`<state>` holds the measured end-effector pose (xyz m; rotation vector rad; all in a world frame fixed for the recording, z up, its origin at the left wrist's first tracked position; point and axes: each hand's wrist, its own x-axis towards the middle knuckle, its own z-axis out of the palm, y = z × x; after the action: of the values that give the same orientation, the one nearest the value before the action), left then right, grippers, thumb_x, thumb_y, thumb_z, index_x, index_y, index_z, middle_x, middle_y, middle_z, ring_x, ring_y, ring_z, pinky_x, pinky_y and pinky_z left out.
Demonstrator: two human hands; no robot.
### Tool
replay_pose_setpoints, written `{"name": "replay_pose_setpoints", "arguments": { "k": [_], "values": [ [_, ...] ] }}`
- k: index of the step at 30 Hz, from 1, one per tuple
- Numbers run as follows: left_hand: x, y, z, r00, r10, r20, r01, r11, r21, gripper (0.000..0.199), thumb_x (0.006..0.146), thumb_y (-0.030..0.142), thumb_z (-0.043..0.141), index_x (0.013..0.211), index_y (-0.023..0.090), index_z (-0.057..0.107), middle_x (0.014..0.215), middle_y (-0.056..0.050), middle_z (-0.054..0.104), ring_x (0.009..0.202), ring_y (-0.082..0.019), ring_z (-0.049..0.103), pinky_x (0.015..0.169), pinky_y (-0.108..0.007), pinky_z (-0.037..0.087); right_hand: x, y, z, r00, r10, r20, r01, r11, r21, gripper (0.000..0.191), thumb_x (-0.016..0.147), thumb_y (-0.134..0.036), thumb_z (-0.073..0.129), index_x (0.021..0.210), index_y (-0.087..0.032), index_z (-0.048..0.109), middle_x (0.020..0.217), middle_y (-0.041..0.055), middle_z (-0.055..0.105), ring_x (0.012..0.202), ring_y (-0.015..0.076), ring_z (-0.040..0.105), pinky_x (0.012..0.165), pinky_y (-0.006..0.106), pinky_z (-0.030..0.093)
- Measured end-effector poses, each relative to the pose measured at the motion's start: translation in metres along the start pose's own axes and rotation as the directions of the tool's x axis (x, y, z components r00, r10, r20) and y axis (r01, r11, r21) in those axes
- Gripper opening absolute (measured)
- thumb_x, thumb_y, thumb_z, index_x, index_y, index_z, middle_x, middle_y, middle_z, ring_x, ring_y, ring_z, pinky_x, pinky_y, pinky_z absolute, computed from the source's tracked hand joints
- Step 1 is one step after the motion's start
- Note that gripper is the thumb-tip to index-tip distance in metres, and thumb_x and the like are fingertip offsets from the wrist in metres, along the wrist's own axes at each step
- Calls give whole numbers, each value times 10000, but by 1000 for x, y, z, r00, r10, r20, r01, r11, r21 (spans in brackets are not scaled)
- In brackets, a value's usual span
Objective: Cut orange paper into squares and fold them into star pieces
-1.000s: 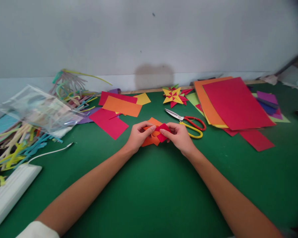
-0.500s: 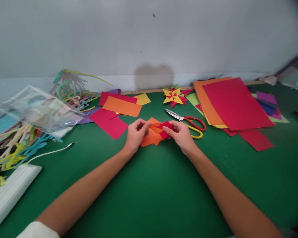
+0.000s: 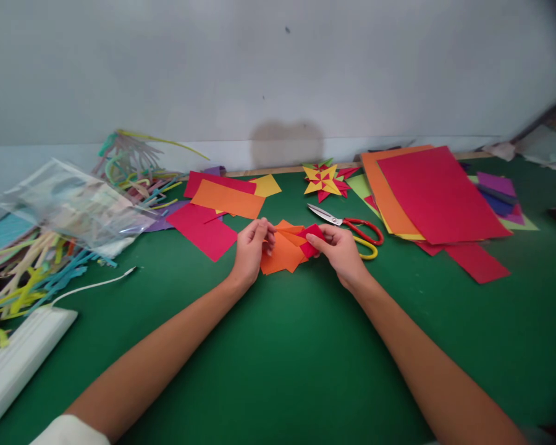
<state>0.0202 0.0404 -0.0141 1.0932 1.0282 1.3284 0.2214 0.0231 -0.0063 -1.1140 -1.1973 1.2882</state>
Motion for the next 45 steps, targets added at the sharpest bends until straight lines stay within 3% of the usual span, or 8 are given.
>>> {"name": "replay_pose_setpoints", "arguments": {
  "k": [16,22,27,33,36,39,42,45],
  "values": [
    [-4,2,1,994,29,104,-38,996,79,332,919,471,673,779,184,582,649,8,588,549,-106,528,490,-218,395,-1,0,3,1000,-2,10,1,999,38,235,824,-406,798,887,-183,760,759,32,756,642,165,665,606,282,533],
    [-8,5,6,967,-10,253,-30,987,156,338,874,487,729,825,165,638,630,12,613,525,-97,531,527,-224,426,-2,2,7,998,-21,57,19,999,40,260,821,-440,801,920,-202,773,849,53,786,767,218,731,729,339,581],
    [-9,3,6,981,14,196,-63,967,247,331,868,474,736,836,150,673,553,29,581,498,-102,526,519,-227,417,-2,4,7,992,-69,102,76,994,-74,255,874,-450,738,962,-214,781,915,48,754,818,214,698,727,318,548],
    [-6,0,4,985,136,109,-165,926,341,225,926,404,675,961,182,678,759,-1,648,665,-123,595,616,-233,480,5,1,-12,938,-271,-217,165,898,-409,296,895,-450,700,763,-189,741,574,-28,482,533,135,413,512,285,305],
    [-7,3,4,963,244,110,-267,846,462,205,957,379,634,1044,196,667,924,-41,688,822,-157,652,737,-270,528,11,0,-27,887,-331,-322,152,868,-473,319,918,-457,660,787,-180,746,560,-31,463,519,133,394,502,287,269],
    [-12,5,8,896,286,339,-440,671,597,351,942,419,661,1231,221,639,1198,-102,693,1104,-236,663,969,-384,527,15,2,-37,875,-335,-349,115,845,-523,312,933,-428,624,995,-171,788,646,14,647,574,173,547,556,297,401],
    [-17,3,12,794,199,575,-598,428,678,673,887,511,710,1470,259,489,1537,-142,509,1427,-322,472,1217,-541,312,18,7,-41,897,-325,-299,107,817,-567,357,943,-379,585,1185,-191,770,925,87,792,748,239,686,702,358,526],
    [-19,-2,14,772,74,631,-623,284,729,746,916,569,639,1540,232,409,1620,-153,406,1501,-334,375,1263,-578,197,19,11,-42,904,-321,-284,97,800,-592,376,931,-340,580,1233,-203,756,1085,112,794,885,278,724,797,409,564]
  ]
}}
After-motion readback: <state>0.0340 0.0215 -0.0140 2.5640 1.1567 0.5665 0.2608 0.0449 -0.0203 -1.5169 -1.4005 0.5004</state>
